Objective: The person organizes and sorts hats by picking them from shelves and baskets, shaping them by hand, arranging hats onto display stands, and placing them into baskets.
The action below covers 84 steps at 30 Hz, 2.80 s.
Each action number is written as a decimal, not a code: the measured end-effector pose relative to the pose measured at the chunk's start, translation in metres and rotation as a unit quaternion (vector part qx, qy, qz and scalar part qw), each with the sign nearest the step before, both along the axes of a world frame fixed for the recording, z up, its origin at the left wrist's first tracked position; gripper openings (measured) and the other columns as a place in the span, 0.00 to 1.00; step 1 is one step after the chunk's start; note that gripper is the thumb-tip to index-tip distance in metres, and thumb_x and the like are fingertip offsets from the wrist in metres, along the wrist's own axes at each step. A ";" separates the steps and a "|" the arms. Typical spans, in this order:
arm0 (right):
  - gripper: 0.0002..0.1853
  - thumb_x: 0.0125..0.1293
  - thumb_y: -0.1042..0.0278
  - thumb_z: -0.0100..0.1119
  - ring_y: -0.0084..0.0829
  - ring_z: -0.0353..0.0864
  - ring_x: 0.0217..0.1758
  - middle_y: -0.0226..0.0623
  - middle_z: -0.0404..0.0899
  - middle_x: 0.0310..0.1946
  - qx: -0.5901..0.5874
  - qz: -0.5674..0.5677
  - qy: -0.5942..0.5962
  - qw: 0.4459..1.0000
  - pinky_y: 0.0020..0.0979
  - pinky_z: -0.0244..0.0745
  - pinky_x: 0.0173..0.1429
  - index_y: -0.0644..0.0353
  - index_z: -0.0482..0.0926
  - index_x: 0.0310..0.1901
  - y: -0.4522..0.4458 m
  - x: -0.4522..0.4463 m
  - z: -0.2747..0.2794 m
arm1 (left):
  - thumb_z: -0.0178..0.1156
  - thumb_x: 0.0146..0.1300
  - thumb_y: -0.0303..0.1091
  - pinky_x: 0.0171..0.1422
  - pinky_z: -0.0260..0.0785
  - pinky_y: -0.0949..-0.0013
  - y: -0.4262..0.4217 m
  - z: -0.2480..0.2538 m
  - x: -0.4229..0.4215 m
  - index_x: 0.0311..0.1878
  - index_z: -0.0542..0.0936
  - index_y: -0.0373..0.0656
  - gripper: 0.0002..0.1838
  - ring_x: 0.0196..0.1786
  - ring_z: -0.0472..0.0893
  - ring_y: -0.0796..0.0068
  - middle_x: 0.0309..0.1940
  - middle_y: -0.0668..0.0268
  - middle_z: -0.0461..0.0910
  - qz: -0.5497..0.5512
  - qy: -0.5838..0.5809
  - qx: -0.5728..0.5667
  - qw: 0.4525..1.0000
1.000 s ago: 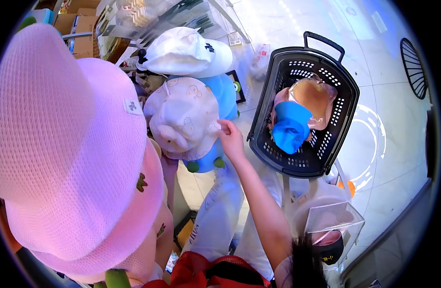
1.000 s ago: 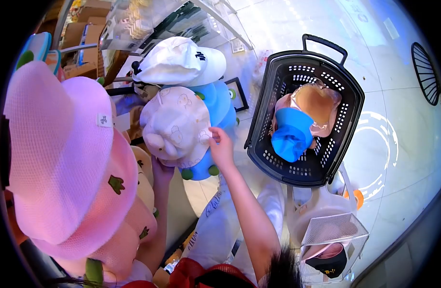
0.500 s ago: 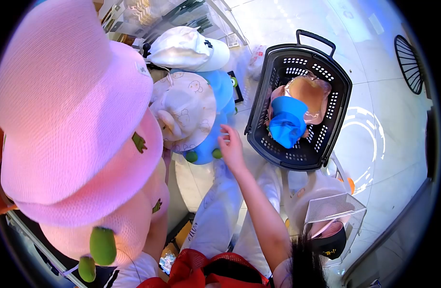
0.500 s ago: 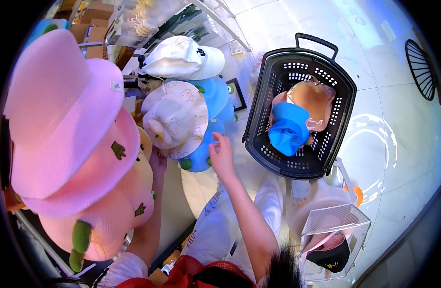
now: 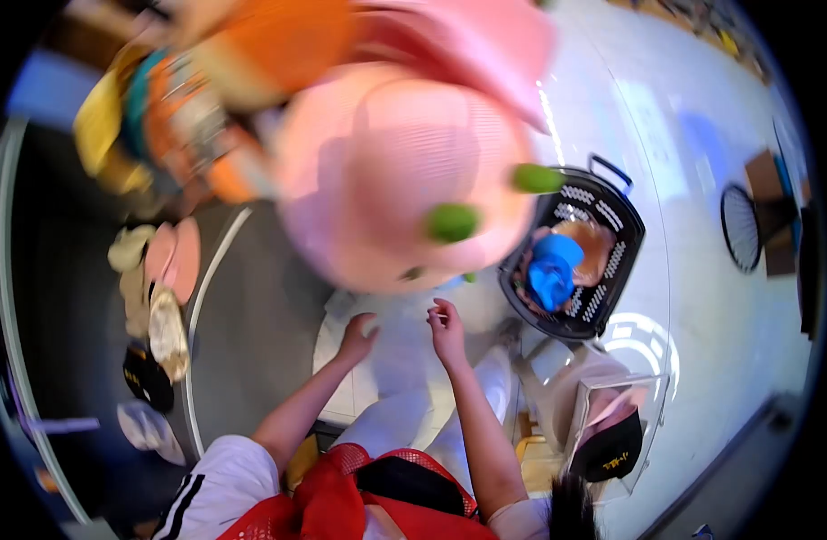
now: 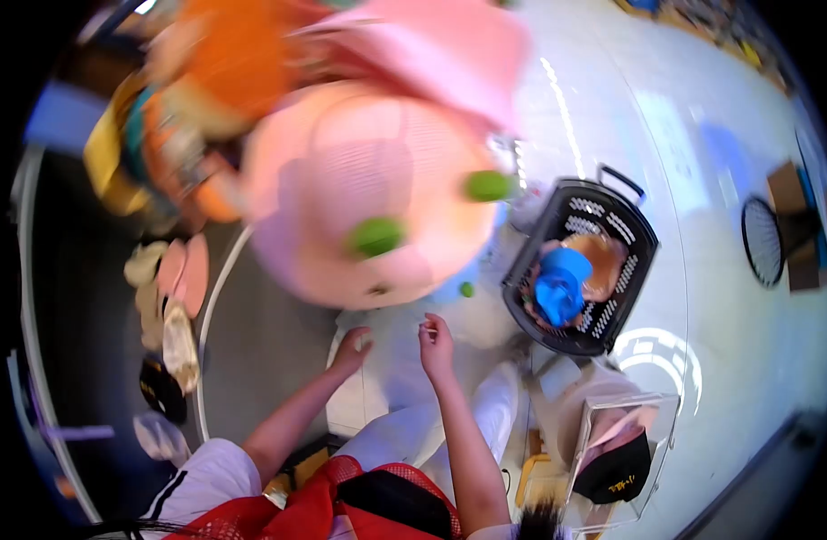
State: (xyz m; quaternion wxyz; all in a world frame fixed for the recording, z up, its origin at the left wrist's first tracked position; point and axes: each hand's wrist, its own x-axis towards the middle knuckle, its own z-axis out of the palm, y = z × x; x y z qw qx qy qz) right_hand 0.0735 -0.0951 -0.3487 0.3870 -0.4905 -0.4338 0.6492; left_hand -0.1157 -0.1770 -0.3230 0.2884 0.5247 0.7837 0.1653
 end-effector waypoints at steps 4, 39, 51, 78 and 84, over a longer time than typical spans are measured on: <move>0.13 0.60 0.73 0.46 0.24 0.74 0.31 0.35 0.73 0.32 0.020 0.100 -0.029 0.994 0.23 0.70 0.36 0.62 0.67 0.47 -0.083 -0.073 0.042 | 0.56 0.48 0.32 0.63 0.50 0.57 -0.105 0.089 -0.033 0.45 0.72 0.45 0.18 0.59 0.61 0.61 0.52 0.60 0.66 -0.177 0.170 0.061 0.968; 0.12 0.52 0.67 0.52 0.30 0.70 0.40 0.34 0.72 0.35 -0.327 0.464 -0.058 0.821 0.42 0.65 0.44 0.58 0.70 0.40 -0.228 -0.591 0.120 | 0.47 0.58 0.51 0.61 0.51 0.58 -0.338 0.122 -0.348 0.55 0.63 0.50 0.24 0.61 0.59 0.69 0.58 0.69 0.61 0.657 -0.531 0.420 0.332; 0.30 0.51 0.65 0.48 0.36 0.59 0.61 0.36 0.61 0.58 -0.410 0.606 0.252 0.634 0.41 0.49 0.66 0.60 0.57 0.59 -0.257 -0.488 0.286 | 0.48 0.53 0.42 0.56 0.60 0.65 -0.337 0.216 -0.301 0.56 0.62 0.37 0.28 0.48 0.71 0.64 0.47 0.57 0.71 0.290 -0.637 0.642 0.312; 0.22 0.59 0.65 0.50 0.32 0.71 0.49 0.39 0.68 0.49 -0.366 0.703 0.170 0.586 0.34 0.67 0.53 0.61 0.62 0.55 -0.471 -0.617 0.285 | 0.53 0.35 0.21 0.30 0.61 0.66 -0.536 0.180 -0.385 0.21 0.72 0.39 0.06 0.30 0.71 0.62 0.27 0.62 0.71 0.587 0.223 0.397 0.669; 0.23 0.58 0.62 0.52 0.28 0.65 0.55 0.34 0.68 0.51 -0.131 0.707 0.127 0.683 0.29 0.60 0.55 0.59 0.64 0.55 -0.472 -0.631 0.282 | 0.55 0.46 0.28 0.43 0.61 0.58 -0.600 0.221 -0.432 0.41 0.70 0.40 0.16 0.44 0.69 0.61 0.40 0.58 0.70 0.711 0.468 0.050 0.522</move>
